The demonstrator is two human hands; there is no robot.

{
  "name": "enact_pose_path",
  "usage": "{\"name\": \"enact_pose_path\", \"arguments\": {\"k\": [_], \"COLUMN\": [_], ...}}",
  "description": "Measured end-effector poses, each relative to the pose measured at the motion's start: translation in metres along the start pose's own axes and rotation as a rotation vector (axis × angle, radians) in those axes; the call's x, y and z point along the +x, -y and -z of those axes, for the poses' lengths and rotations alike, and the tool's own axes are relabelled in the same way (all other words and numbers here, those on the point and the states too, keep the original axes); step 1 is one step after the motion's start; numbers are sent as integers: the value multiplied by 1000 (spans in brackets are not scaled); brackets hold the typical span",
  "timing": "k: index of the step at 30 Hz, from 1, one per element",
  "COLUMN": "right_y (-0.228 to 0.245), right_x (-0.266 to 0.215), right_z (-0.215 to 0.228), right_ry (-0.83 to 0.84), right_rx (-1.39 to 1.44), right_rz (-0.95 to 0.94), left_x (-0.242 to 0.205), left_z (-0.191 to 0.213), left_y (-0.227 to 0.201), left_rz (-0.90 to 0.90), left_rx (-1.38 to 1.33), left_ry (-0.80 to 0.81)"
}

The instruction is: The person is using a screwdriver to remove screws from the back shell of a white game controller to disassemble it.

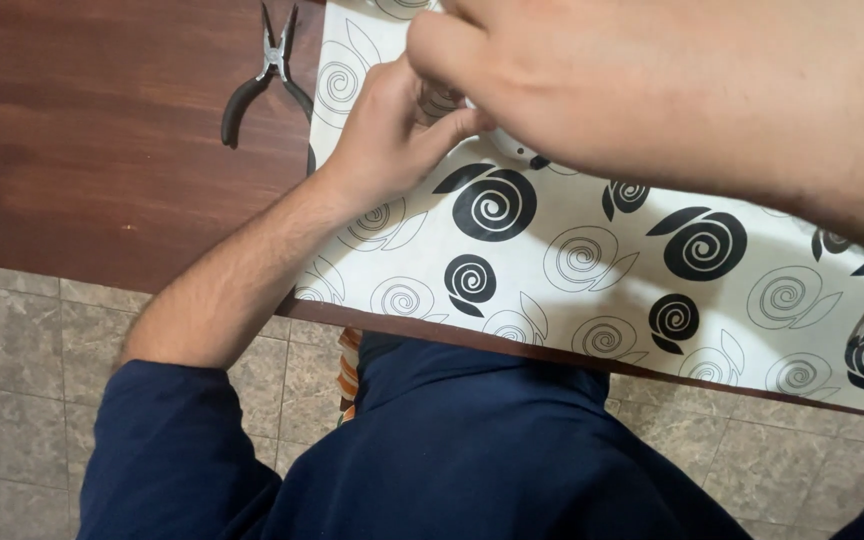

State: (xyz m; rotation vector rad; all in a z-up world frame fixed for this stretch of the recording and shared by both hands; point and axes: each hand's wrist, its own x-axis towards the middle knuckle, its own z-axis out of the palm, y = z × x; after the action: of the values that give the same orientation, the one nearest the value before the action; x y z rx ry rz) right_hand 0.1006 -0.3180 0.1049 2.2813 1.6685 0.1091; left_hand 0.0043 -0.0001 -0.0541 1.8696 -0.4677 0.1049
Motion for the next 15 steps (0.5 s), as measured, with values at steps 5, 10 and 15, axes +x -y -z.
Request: {"name": "enact_pose_path", "arguments": {"k": [5, 10, 15], "right_y": [11, 22, 31], "right_x": [16, 34, 61], "right_z": [18, 27, 37], "right_ry": [15, 36, 54], "right_rx": [115, 236, 352], "right_rz": [3, 5, 7], "left_x": [6, 1, 3], "left_z": [8, 1, 6], "left_y": [-24, -7, -10], "left_rz": [-1, 39, 19], "left_rx": [-127, -83, -93], "left_ry": [59, -2, 34]}}
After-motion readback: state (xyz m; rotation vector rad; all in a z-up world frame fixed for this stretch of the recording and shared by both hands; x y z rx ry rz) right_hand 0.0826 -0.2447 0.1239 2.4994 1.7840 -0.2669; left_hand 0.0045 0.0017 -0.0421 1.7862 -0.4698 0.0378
